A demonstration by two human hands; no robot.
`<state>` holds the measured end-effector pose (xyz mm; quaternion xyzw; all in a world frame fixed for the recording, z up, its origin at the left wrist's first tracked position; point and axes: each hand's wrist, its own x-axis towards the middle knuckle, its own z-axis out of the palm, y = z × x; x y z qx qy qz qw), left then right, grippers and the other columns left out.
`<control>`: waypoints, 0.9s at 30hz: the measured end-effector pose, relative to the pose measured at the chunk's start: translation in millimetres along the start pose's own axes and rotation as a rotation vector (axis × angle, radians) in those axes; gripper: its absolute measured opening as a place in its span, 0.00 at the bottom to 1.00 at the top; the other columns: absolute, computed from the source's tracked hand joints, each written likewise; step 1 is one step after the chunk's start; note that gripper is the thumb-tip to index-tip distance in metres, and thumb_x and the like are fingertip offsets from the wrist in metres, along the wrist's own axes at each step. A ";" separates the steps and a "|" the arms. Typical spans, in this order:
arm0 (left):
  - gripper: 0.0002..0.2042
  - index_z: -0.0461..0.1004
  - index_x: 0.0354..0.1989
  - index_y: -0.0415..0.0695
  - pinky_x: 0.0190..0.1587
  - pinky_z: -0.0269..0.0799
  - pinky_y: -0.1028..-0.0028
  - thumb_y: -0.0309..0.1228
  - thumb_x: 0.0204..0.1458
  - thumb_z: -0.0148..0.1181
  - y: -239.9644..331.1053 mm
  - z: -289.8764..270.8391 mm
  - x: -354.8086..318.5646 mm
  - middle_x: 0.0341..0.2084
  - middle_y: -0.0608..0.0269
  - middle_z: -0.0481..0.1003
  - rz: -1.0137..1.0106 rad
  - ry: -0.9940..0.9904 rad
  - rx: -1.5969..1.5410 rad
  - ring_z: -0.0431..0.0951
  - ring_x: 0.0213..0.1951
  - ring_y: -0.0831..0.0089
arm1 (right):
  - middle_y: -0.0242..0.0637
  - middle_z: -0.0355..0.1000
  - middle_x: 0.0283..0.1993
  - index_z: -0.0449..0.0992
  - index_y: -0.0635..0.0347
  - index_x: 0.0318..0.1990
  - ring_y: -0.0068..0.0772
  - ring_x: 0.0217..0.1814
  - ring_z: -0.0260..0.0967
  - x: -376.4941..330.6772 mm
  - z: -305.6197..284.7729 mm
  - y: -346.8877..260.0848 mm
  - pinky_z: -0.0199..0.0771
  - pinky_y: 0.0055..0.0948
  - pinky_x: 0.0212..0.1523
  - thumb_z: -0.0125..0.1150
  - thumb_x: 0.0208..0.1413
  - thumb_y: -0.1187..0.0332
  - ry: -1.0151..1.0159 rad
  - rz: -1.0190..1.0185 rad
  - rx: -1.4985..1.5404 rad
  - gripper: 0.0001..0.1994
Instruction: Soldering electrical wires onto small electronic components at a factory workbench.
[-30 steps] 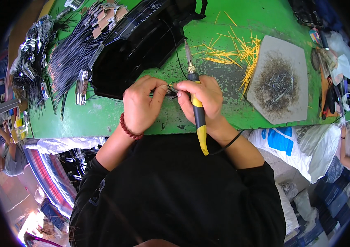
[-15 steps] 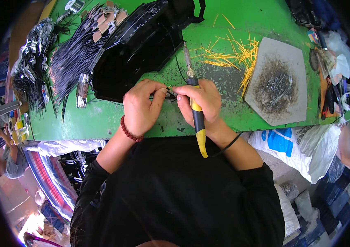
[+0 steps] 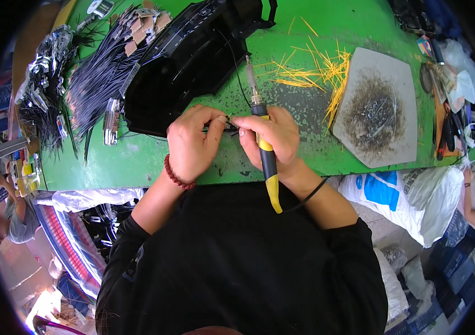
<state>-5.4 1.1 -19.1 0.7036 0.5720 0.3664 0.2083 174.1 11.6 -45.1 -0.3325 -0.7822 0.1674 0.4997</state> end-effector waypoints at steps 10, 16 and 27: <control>0.02 0.77 0.28 0.37 0.29 0.73 0.68 0.23 0.49 0.62 -0.4 -0.4 -0.1 0.24 0.55 0.76 0.000 -0.021 0.006 0.78 0.27 0.57 | 0.41 0.81 0.35 0.73 0.62 0.41 0.31 0.29 0.69 -1.0 1.4 1.9 0.69 0.27 0.32 0.62 0.50 0.82 0.003 0.022 0.009 0.11; 0.02 0.77 0.28 0.36 0.30 0.73 0.68 0.22 0.50 0.61 2.2 -1.9 1.3 0.25 0.54 0.77 -0.027 -0.025 -0.031 0.78 0.28 0.57 | 0.42 0.80 0.33 0.73 0.63 0.41 0.32 0.28 0.70 -1.1 2.1 1.1 0.69 0.27 0.31 0.62 0.50 0.82 0.001 0.019 0.038 0.11; 0.03 0.77 0.29 0.35 0.32 0.73 0.69 0.23 0.51 0.60 3.6 -4.8 4.5 0.26 0.53 0.77 -0.073 -0.046 -0.112 0.78 0.29 0.57 | 0.39 0.81 0.36 0.73 0.63 0.41 0.31 0.31 0.67 2.4 -1.1 -1.0 0.70 0.27 0.34 0.61 0.51 0.82 0.037 0.086 -0.011 0.10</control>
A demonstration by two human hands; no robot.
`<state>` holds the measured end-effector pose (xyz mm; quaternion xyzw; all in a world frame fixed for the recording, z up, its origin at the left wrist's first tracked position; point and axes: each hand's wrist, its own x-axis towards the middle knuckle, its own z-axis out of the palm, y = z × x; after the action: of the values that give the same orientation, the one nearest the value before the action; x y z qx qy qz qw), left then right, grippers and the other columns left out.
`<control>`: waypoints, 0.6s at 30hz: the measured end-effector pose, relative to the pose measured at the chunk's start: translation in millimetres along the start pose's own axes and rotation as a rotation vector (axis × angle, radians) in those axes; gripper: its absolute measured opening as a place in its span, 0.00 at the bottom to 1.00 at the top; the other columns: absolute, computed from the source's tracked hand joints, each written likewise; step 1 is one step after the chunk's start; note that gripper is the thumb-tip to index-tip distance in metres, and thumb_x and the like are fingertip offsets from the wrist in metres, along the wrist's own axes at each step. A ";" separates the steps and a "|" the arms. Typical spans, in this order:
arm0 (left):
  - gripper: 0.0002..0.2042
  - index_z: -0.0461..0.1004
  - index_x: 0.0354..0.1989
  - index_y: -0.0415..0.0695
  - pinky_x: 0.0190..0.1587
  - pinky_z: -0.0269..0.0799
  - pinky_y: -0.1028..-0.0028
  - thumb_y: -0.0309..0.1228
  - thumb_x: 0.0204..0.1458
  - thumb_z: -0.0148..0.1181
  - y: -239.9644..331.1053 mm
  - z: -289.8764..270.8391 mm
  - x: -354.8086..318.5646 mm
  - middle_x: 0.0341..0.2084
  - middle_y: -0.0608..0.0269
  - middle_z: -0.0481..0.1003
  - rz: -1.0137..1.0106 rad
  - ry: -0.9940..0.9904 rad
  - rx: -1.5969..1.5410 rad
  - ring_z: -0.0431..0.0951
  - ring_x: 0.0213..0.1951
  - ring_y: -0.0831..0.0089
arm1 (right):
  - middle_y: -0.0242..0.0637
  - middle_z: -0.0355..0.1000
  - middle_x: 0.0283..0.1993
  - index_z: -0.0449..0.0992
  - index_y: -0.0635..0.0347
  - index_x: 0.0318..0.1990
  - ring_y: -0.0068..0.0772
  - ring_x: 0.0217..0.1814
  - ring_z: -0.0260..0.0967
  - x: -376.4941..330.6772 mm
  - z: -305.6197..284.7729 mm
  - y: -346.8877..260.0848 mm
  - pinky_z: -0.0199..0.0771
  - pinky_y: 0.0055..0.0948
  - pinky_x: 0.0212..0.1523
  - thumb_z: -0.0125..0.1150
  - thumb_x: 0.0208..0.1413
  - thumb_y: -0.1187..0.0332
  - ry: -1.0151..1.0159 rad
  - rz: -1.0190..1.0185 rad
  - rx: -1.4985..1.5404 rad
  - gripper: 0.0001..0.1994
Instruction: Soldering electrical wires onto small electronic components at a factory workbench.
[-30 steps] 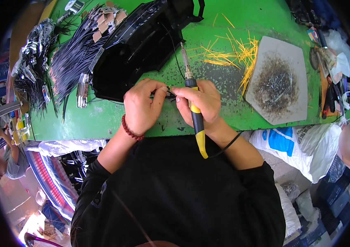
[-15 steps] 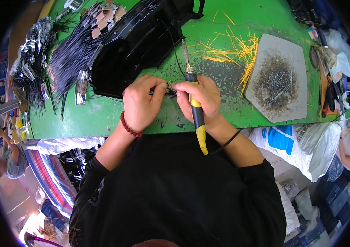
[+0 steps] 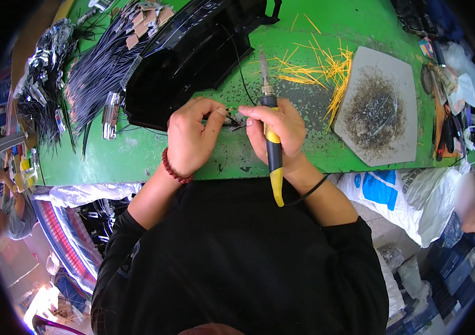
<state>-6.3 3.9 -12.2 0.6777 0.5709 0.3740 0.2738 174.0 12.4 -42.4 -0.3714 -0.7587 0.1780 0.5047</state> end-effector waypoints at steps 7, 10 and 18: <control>0.03 0.77 0.29 0.35 0.32 0.73 0.69 0.23 0.51 0.60 -2.6 0.6 -1.1 0.26 0.54 0.77 0.023 -0.002 0.028 0.79 0.29 0.58 | 0.40 0.81 0.36 0.73 0.62 0.42 0.31 0.30 0.66 -1.4 2.6 1.3 0.70 0.27 0.33 0.61 0.51 0.82 -0.029 -0.045 0.064 0.11; 0.04 0.77 0.29 0.35 0.31 0.73 0.69 0.23 0.51 0.60 -2.2 1.3 -1.2 0.25 0.54 0.77 0.015 -0.004 0.024 0.79 0.28 0.58 | 0.41 0.81 0.36 0.72 0.61 0.42 0.31 0.30 0.66 -1.9 2.5 1.6 0.70 0.27 0.33 0.61 0.51 0.82 -0.043 -0.050 0.062 0.11; 0.04 0.77 0.29 0.35 0.31 0.73 0.69 0.24 0.51 0.60 -2.2 1.5 -0.6 0.25 0.54 0.77 0.023 0.001 0.025 0.79 0.28 0.59 | 0.41 0.81 0.37 0.72 0.62 0.42 0.32 0.31 0.67 -0.5 2.5 0.7 0.71 0.27 0.34 0.61 0.51 0.82 -0.037 -0.056 0.056 0.11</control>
<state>-6.4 3.8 -15.0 0.6874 0.5677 0.3705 0.2605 172.1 12.8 -44.2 -0.3322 -0.7728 0.1918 0.5056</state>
